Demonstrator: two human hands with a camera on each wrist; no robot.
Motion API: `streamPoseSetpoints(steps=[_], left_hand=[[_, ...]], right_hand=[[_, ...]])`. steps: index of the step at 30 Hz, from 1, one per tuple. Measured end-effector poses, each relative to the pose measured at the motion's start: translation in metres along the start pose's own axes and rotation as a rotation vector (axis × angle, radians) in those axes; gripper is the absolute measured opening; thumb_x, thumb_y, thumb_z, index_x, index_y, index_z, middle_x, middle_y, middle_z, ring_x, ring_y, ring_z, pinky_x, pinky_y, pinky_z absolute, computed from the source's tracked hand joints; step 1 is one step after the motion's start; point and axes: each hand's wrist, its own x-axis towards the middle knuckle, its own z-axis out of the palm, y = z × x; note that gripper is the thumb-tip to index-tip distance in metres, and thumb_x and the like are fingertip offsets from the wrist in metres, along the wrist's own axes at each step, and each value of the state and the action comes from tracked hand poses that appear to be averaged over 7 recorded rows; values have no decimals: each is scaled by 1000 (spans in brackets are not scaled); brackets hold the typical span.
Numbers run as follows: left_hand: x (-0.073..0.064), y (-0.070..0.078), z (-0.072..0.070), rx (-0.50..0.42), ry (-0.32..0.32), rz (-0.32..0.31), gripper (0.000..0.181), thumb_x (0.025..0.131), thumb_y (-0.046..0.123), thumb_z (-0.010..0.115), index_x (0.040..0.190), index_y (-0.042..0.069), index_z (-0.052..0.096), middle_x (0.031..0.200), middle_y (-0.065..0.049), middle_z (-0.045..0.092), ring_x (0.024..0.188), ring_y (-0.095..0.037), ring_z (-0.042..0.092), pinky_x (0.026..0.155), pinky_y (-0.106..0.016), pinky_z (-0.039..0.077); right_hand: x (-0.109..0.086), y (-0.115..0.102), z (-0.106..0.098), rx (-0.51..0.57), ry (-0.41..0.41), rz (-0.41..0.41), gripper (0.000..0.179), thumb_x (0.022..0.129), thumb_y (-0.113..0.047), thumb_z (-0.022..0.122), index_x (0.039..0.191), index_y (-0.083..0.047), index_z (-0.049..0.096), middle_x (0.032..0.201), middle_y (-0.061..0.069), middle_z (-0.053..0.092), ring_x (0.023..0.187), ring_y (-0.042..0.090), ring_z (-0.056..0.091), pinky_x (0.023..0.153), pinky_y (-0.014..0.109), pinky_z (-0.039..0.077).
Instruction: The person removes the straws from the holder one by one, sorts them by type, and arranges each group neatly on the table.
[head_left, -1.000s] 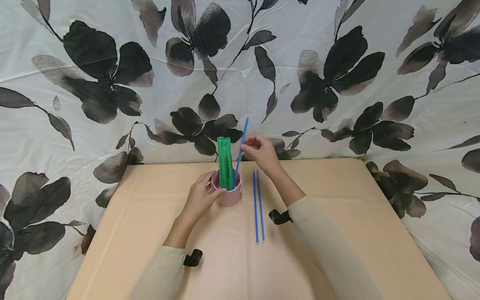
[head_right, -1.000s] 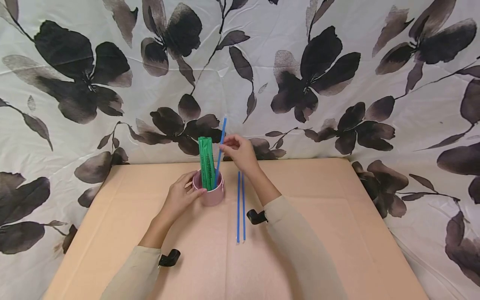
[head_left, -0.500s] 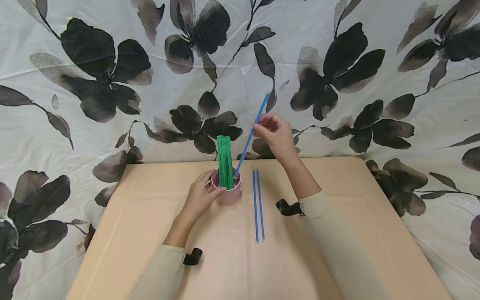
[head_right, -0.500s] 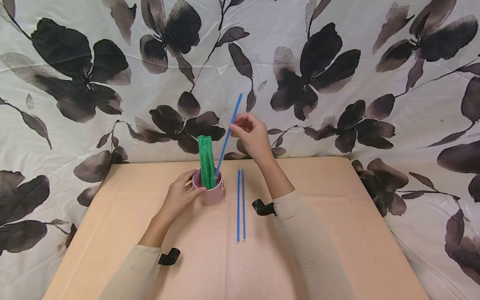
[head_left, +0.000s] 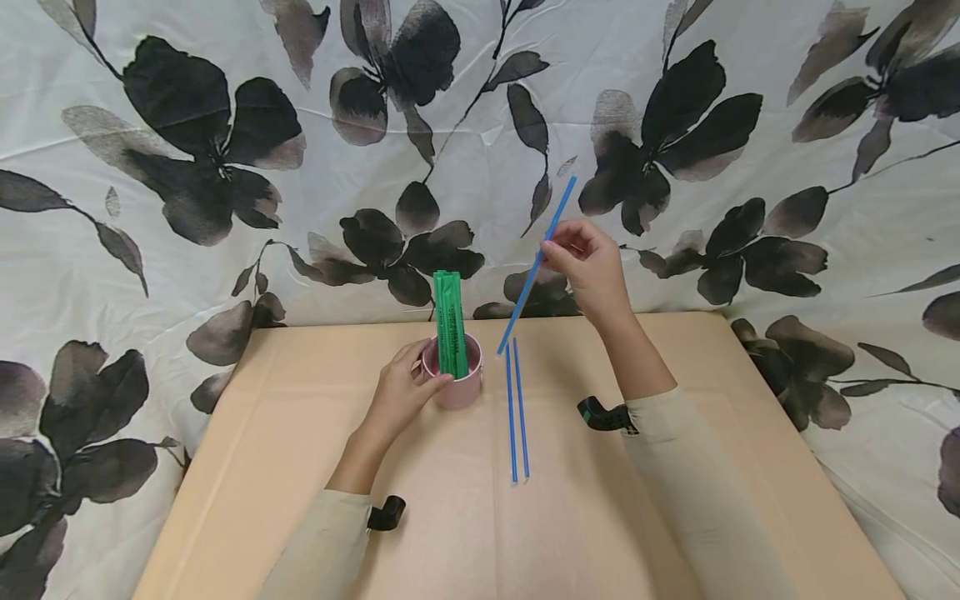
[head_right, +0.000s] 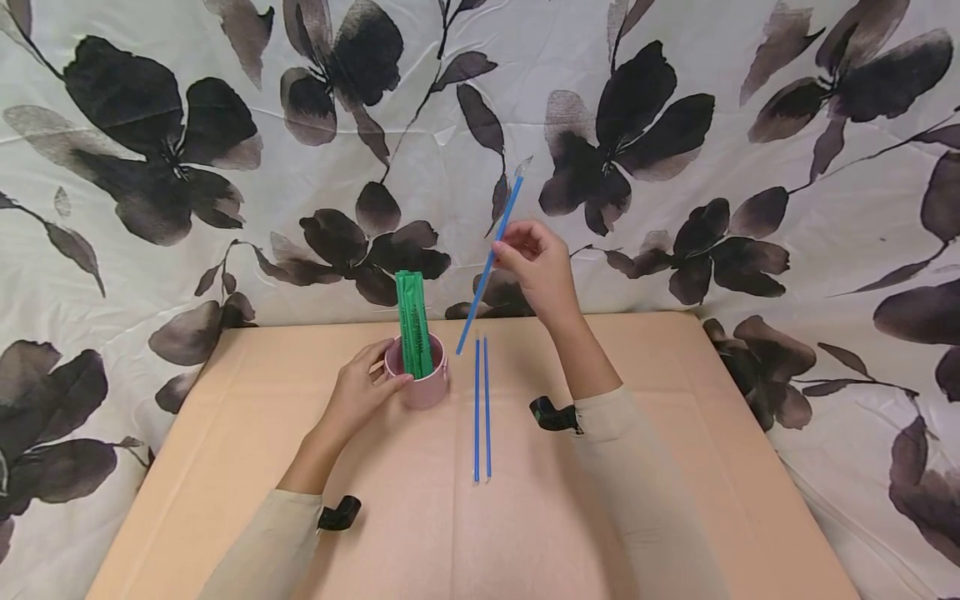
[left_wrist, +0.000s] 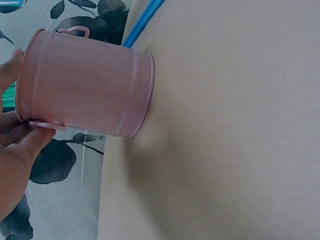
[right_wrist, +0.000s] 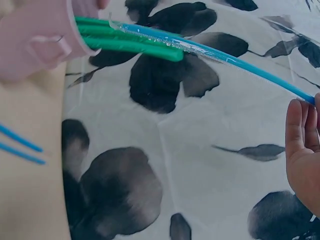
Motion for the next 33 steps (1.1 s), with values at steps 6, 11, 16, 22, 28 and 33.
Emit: streamPoseSetpoints(steps=[6,11,16,22,28,33], left_hand=[[-2,1,-2,1,-11,-9,70,88,18,84,148,0,51,145,-20,54,137,-37,57,109,-39,54],[-4,1,-4,2,-19,-15,70,88,18,84,147,0,51,145,-19,55,137,-36,57,109,-37,54],[-6,3,-6,-6,-30,-16,70,88,18,84,148,1,52,145,-19,55,137,-36,56,109,-36,54],[-7,5,-8,-10,-40,-11,70,88,18,84,147,1,52,145,-20,55,137,-37,56,110,-39,53],[-9,6,-11,-14,-50,-9,71,88,19,84,148,1,51,145,-20,55,137,-37,56,110,-39,53],[-13,5,-14,-10,-50,-9,70,88,19,84,147,2,52,145,-19,55,136,-37,57,109,-40,54]], right_hand=[[-14,19,-13,-70,-9,73,17,96,-4,72,110,-3,64,96,4,64,81,9,71,82,25,66],[-28,43,-23,-130,-35,149,23,98,-6,71,116,5,61,96,3,63,79,6,69,81,26,66],[-45,73,-32,-151,-52,247,24,100,-3,67,117,10,57,93,2,63,76,6,68,76,24,66],[-65,111,-37,-252,-74,370,23,100,-2,65,117,12,58,91,2,63,74,6,66,75,25,66],[-81,131,-36,-410,-125,468,24,99,-5,67,115,11,61,92,9,68,74,11,66,74,30,67],[-91,143,-32,-481,-158,547,24,99,-9,69,113,9,62,89,10,68,74,20,69,74,35,66]])
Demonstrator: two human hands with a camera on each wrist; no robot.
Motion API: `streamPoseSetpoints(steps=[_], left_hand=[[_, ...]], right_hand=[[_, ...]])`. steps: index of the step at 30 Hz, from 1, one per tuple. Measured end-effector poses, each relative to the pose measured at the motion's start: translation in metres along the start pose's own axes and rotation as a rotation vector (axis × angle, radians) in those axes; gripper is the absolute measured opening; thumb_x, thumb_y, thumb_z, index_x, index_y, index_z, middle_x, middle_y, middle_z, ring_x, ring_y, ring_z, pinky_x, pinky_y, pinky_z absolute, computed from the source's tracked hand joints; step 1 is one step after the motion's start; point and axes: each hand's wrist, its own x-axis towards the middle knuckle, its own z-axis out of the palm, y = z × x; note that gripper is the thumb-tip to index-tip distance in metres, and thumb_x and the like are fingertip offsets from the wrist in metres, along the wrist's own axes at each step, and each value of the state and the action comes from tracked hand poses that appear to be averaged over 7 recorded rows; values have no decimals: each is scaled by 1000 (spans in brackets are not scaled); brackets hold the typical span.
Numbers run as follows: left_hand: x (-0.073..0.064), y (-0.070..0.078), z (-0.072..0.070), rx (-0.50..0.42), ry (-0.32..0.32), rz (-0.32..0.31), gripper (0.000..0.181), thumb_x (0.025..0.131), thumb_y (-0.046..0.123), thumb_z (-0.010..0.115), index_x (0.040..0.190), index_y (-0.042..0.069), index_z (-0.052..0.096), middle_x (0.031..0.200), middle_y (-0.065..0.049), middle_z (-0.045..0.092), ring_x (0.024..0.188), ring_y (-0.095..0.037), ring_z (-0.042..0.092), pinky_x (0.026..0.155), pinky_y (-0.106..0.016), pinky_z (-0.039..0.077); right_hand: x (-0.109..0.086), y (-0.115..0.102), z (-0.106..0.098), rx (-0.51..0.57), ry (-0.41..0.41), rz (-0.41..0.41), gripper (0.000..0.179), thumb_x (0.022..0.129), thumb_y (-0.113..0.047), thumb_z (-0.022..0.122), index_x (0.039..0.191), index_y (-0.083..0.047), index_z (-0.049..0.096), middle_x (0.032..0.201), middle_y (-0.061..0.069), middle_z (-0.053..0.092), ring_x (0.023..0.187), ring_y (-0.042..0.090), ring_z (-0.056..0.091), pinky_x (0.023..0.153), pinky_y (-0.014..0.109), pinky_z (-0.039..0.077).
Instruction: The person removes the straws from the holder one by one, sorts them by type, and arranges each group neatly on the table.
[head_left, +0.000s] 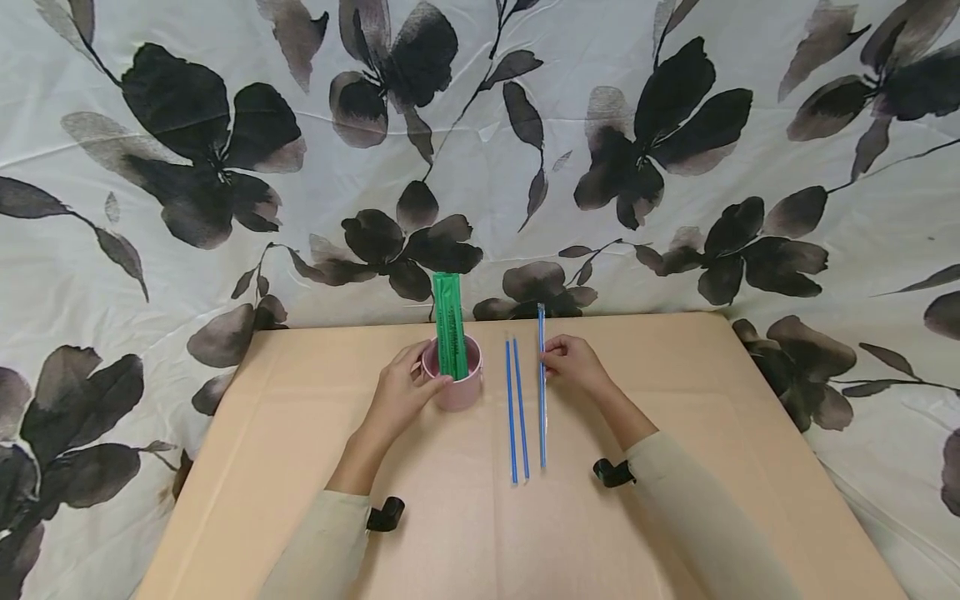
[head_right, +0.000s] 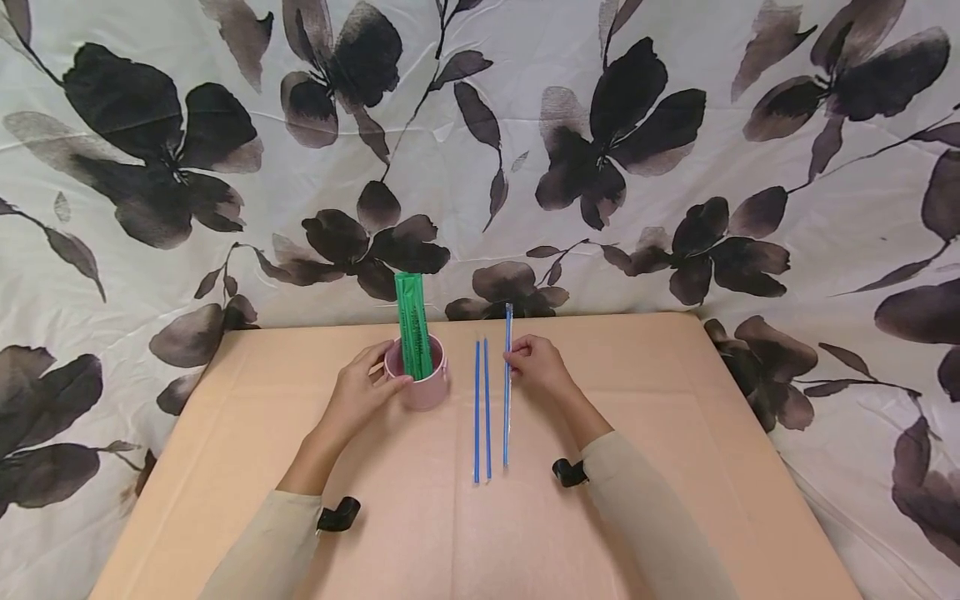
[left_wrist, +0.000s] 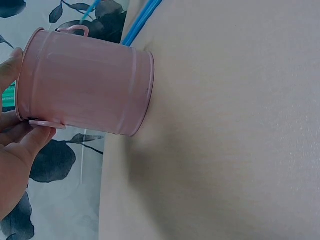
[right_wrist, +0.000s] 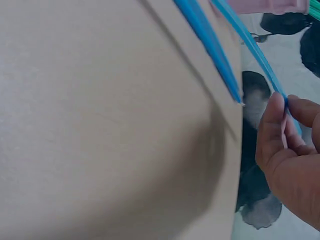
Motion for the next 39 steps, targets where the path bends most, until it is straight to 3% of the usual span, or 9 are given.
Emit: streamPoseSetpoints(steps=[6,16,39], left_hand=[[0,0,-1,-5,-3,4,70,88,19,84,148,2,52,145,-20,55,136,-38,57,110,-45,54],[-1,1,0,-3,2,6,70,87,16,84,148,1,52,146,-19,55,136,-38,57,109,-40,54],[-1,3,-1,-3,5,6,70,87,17,85,147,2,53,144,-19,56,136,-37,57,109,-40,54]], right_hand=[[0,10,12,-16,-9,94,22,98,-11,71,108,6,65,80,7,68,65,15,67,63,21,59],[1,14,25,13,-31,163,18,94,-9,75,100,4,65,73,8,69,57,11,66,55,21,61],[0,10,34,-157,5,76,15,89,-9,81,85,1,71,68,8,69,56,12,65,50,19,58]])
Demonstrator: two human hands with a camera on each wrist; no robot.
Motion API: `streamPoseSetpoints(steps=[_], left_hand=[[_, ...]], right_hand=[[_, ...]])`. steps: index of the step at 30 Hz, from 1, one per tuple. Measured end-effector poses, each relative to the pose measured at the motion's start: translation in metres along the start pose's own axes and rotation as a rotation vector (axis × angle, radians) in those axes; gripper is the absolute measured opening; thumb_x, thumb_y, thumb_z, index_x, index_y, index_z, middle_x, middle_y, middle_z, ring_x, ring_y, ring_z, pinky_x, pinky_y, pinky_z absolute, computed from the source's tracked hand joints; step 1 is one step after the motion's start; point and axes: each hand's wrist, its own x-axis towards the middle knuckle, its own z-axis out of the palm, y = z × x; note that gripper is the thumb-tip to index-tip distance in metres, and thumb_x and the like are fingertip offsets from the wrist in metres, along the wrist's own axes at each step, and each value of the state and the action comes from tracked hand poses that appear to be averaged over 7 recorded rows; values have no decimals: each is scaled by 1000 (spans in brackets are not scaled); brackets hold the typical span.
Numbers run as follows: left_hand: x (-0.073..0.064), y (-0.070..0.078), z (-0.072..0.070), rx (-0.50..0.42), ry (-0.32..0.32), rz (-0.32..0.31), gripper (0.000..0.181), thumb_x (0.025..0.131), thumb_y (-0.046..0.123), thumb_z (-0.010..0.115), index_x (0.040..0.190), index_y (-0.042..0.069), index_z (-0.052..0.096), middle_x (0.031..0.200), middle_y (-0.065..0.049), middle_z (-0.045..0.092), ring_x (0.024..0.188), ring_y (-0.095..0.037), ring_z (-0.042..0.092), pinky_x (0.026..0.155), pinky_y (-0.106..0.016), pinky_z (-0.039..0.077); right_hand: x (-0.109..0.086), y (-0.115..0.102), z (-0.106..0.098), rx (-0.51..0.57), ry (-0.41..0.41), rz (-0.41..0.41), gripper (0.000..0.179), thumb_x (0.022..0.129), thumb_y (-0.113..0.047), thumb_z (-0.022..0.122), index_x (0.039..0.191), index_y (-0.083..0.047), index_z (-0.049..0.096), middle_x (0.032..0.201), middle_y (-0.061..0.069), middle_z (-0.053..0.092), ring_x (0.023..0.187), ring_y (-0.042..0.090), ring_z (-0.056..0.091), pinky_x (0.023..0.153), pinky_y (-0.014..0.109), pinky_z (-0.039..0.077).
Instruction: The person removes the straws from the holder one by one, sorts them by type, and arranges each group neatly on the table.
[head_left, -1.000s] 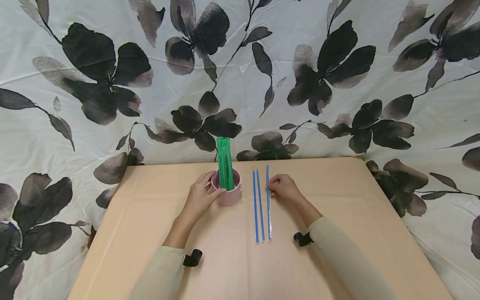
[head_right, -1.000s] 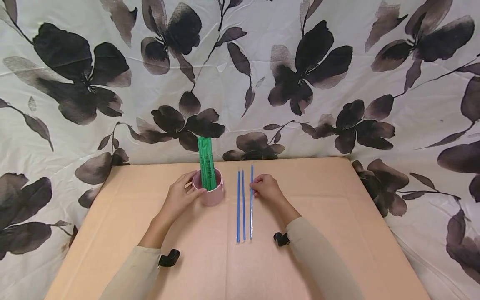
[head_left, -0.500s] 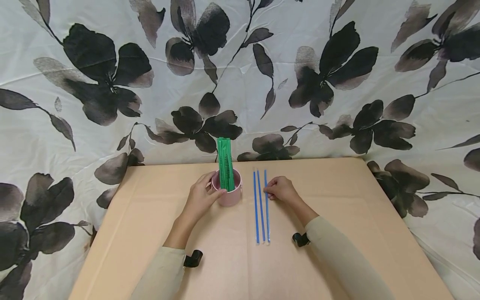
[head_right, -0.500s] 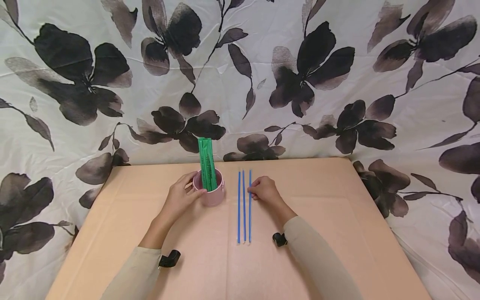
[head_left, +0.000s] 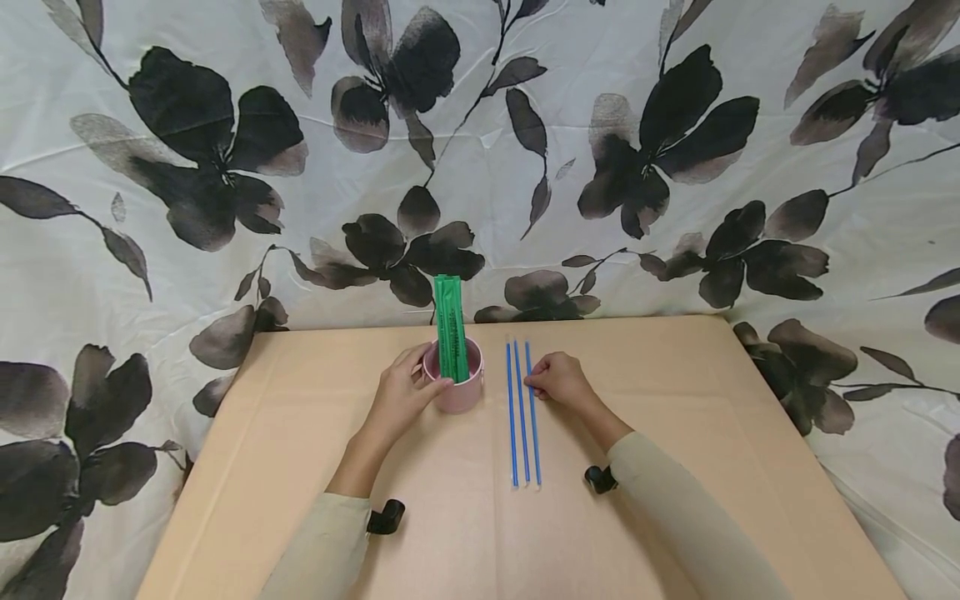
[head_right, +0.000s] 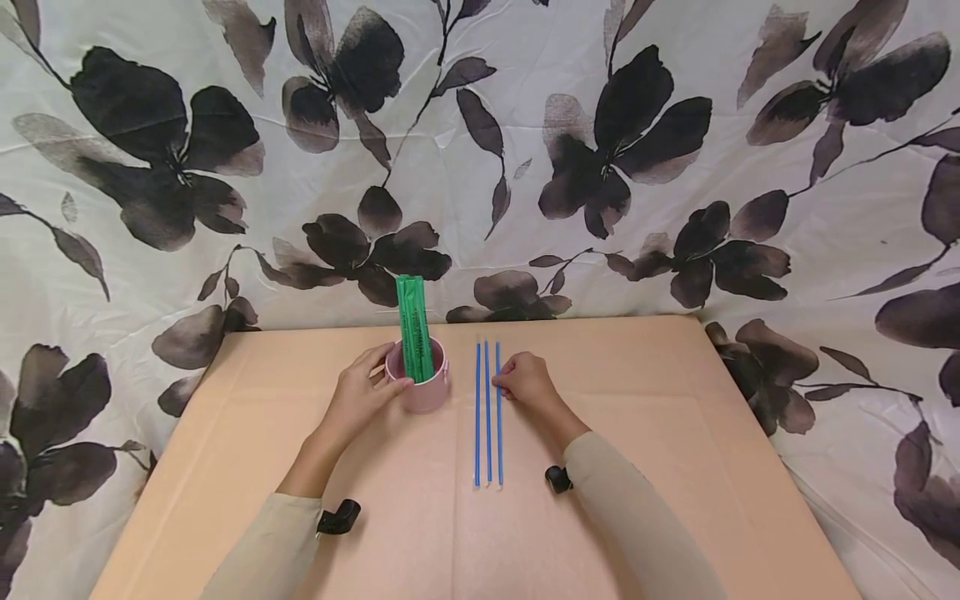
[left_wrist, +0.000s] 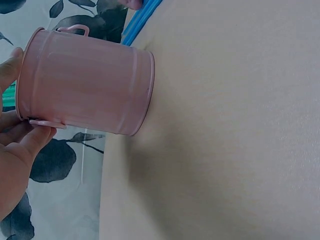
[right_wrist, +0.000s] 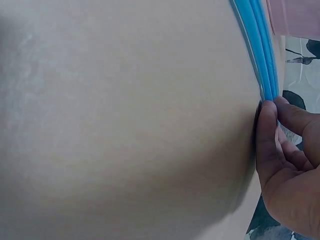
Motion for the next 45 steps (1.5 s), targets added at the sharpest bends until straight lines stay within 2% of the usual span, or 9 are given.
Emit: streamPoseSetpoints(steps=[15,24,32,36,39,45], left_hand=[[5,0,-3,3,-10,-7,69,87,16,85,146,0,53,144,-20,56,136,-37,57,109,-39,53],[9,-1,3,18,4,-10,69,88,18,84,147,2,53,145,-19,56,136,-37,57,110,-41,53],[14,-3,7,18,25,-10,69,87,18,84,147,1,53,144,-19,56,136,-37,57,109,-40,54],[15,-3,8,10,25,-8,69,87,16,85,146,0,53,144,-20,56,136,-37,57,109,-40,54],[15,-3,8,9,24,-1,69,87,17,85,147,0,53,144,-20,56,135,-37,58,109,-40,54],[14,-4,8,14,28,11,70,87,18,85,147,2,53,144,-20,56,135,-39,58,108,-43,54]], right_hand=[[-1,-4,0,-76,2,-6,19,89,-15,82,82,-1,71,66,6,69,54,11,63,50,19,57],[10,-5,-16,-56,12,-52,19,92,-17,80,89,-1,70,71,9,70,60,15,64,53,20,54],[20,-24,-36,-37,72,-129,20,93,-20,79,98,-2,71,80,9,74,67,19,70,59,21,57],[23,-35,-40,23,76,-202,21,94,-19,78,105,-2,71,88,12,76,75,24,74,64,22,61],[26,-46,-39,72,81,-274,23,94,-19,78,109,-4,72,95,12,77,82,22,74,69,23,63],[27,-74,-26,158,30,-385,27,95,-21,77,116,-5,73,107,11,78,95,18,74,82,23,62]])
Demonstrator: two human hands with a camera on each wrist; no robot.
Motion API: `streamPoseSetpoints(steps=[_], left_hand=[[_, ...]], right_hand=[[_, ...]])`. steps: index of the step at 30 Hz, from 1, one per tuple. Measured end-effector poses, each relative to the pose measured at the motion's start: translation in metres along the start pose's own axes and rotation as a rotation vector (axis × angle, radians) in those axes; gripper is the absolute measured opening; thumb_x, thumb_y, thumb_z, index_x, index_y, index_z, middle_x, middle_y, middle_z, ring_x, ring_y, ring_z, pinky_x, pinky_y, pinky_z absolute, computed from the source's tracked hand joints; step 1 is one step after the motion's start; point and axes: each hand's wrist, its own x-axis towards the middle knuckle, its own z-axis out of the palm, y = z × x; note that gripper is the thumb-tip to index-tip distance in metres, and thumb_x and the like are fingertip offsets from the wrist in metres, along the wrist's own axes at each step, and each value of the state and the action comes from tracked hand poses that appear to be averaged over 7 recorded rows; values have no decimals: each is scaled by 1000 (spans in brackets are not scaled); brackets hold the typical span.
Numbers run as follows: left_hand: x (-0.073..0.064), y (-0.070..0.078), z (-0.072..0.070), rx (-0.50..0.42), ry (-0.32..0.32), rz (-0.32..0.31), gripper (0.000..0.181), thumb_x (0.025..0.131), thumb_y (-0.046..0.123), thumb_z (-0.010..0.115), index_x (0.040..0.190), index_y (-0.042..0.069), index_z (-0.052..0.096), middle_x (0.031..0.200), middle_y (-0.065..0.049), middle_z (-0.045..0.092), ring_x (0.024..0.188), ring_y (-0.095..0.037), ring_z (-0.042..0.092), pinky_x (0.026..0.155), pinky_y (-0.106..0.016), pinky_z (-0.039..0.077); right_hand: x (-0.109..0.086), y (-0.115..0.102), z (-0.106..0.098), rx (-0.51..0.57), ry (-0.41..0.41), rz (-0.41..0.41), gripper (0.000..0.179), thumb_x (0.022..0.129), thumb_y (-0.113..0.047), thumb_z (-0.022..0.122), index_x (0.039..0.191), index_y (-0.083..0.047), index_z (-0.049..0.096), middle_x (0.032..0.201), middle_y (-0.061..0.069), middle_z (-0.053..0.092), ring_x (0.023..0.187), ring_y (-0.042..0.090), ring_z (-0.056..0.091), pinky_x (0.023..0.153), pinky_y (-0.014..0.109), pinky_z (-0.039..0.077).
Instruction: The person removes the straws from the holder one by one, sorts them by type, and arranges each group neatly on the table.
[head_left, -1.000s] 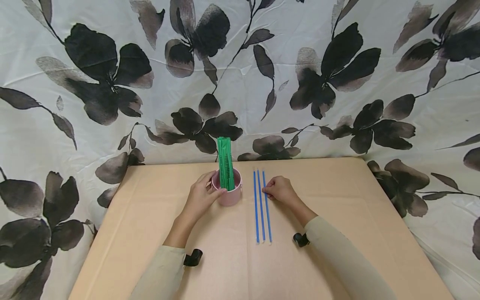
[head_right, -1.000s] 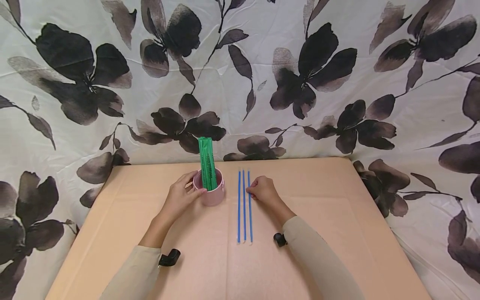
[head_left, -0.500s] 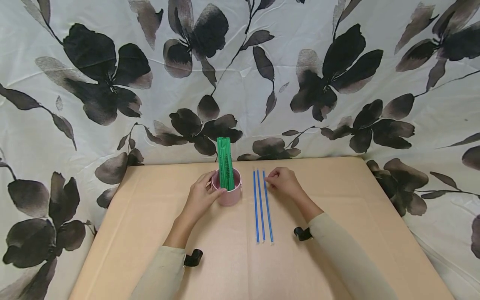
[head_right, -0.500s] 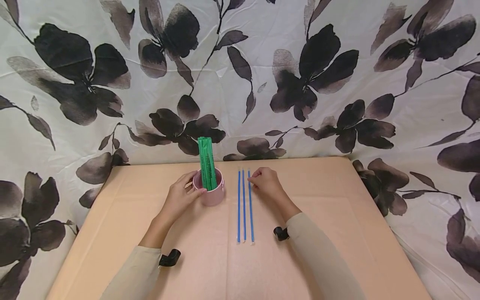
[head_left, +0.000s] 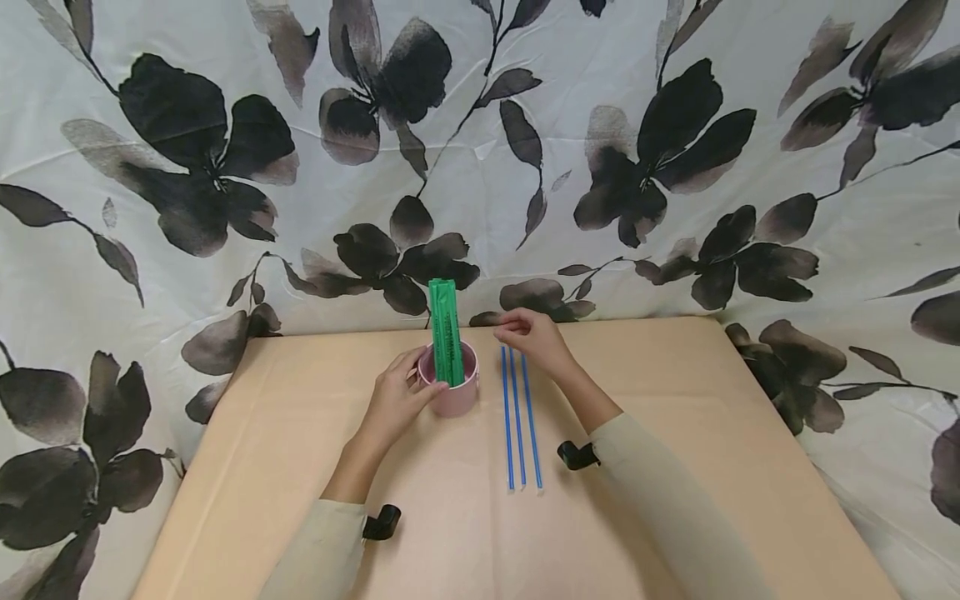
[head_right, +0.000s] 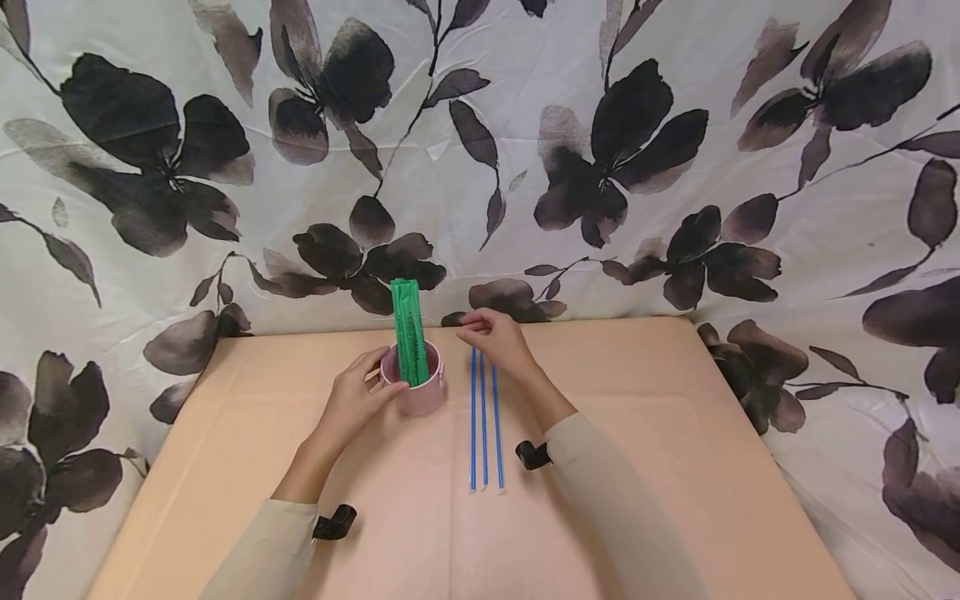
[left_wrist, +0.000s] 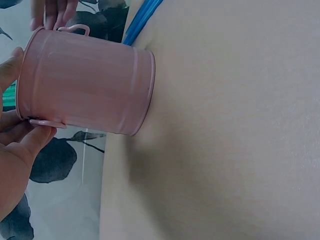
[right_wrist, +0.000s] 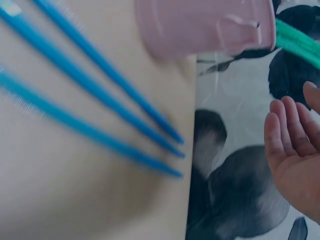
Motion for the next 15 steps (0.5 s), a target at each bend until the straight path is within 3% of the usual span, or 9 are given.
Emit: streamPoseSetpoints(steps=[2,7,15], left_hand=[[-1,-1,0,-3,-6,0,71,87,19,85,148,2,52,145,-20,56,136,-39,57,108,-43,54],[-1,-2,1,-9,-10,0,71,87,20,85,148,2,52,145,-20,56,135,-38,57,108,-42,54],[-1,-2,0,-7,-1,5,70,87,17,85,147,2,53,144,-19,57,134,-38,59,108,-42,54]], right_hand=[[2,-11,6,23,-20,-12,28,95,-18,76,118,-2,72,110,14,77,99,22,75,87,28,63],[14,-18,23,4,-41,-24,30,94,-17,77,118,0,71,110,15,77,100,26,75,87,32,64],[26,-24,42,-67,-41,-26,30,92,-24,80,113,-5,71,103,9,77,94,21,73,81,29,64]])
